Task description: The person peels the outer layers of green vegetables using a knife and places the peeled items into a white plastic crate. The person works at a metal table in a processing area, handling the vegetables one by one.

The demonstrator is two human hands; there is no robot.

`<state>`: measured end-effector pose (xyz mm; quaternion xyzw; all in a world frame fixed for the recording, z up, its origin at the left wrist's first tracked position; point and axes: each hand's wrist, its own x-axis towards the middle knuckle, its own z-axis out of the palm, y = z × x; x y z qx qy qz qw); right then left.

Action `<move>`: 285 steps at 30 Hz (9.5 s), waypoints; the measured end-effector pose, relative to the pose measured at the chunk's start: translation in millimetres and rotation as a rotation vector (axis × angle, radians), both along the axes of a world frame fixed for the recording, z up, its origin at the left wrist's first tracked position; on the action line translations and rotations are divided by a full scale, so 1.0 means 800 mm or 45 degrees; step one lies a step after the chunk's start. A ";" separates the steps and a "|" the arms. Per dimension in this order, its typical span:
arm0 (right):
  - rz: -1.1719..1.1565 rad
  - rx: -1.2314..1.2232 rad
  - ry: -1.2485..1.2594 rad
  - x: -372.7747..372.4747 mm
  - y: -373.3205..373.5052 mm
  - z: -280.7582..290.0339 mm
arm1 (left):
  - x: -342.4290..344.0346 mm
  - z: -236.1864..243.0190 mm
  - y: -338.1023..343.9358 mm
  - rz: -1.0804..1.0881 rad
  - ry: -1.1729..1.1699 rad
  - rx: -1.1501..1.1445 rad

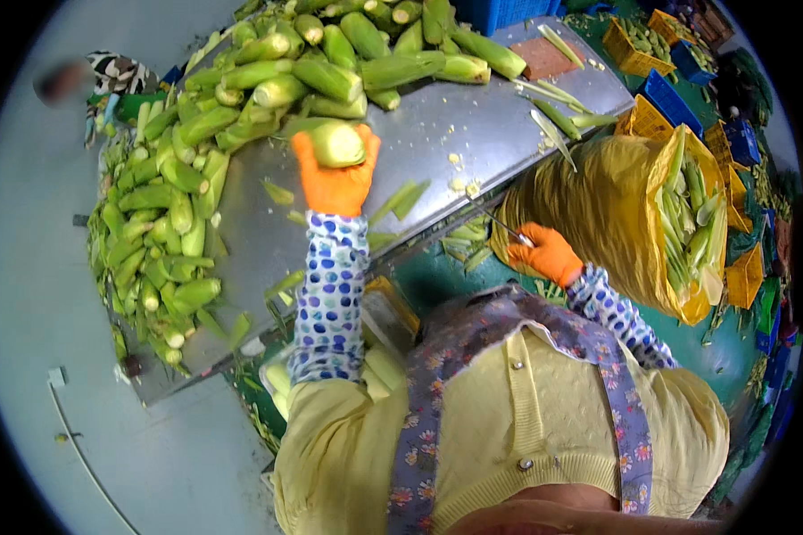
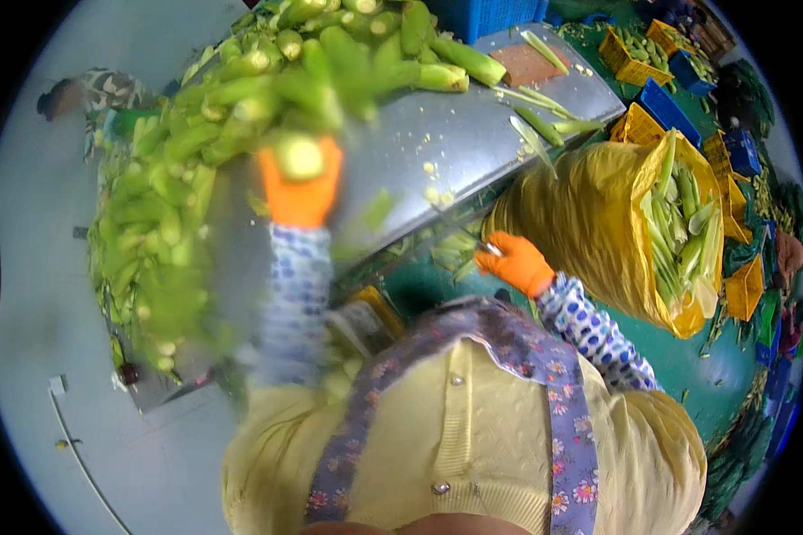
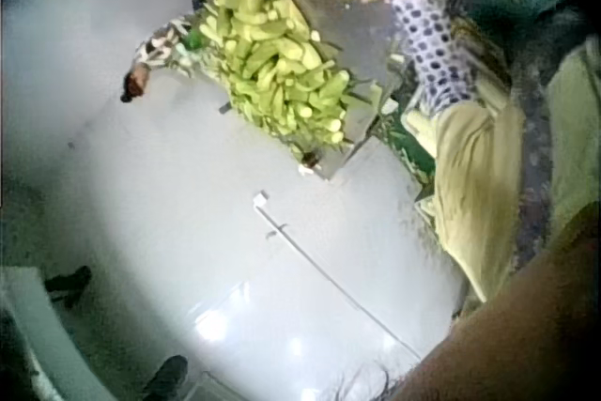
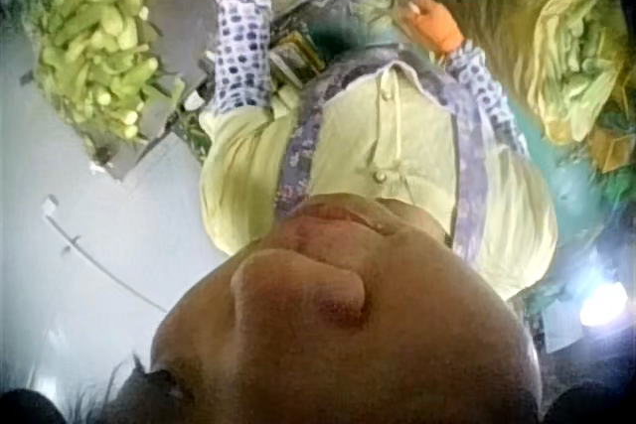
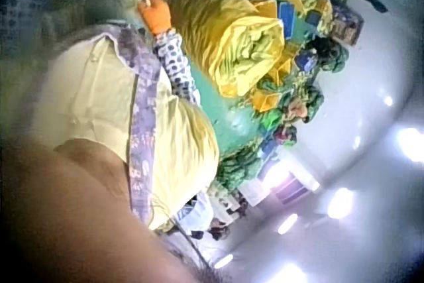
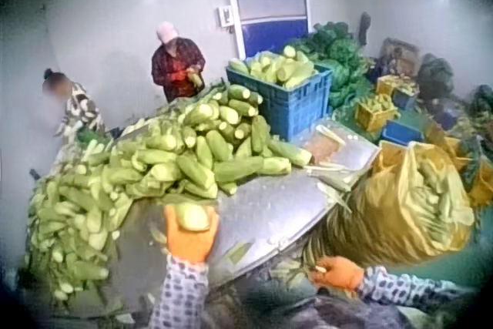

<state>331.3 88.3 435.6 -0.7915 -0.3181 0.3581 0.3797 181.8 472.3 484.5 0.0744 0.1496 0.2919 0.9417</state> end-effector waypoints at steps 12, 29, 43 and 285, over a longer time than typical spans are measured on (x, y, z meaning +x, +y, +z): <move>0.117 0.587 -1.331 0.016 0.006 0.127 | 0.120 0.028 -0.230 -0.310 -0.049 0.105; -0.307 0.355 -1.415 0.068 -0.123 0.116 | 0.232 0.043 -0.364 -0.788 0.269 0.400; -1.349 -0.300 -1.310 0.262 -0.325 0.143 | 0.209 0.061 -0.363 -1.418 -0.296 -0.297; -0.427 0.826 0.319 0.171 -0.140 0.086 | 0.295 0.121 -0.381 -0.161 0.286 1.128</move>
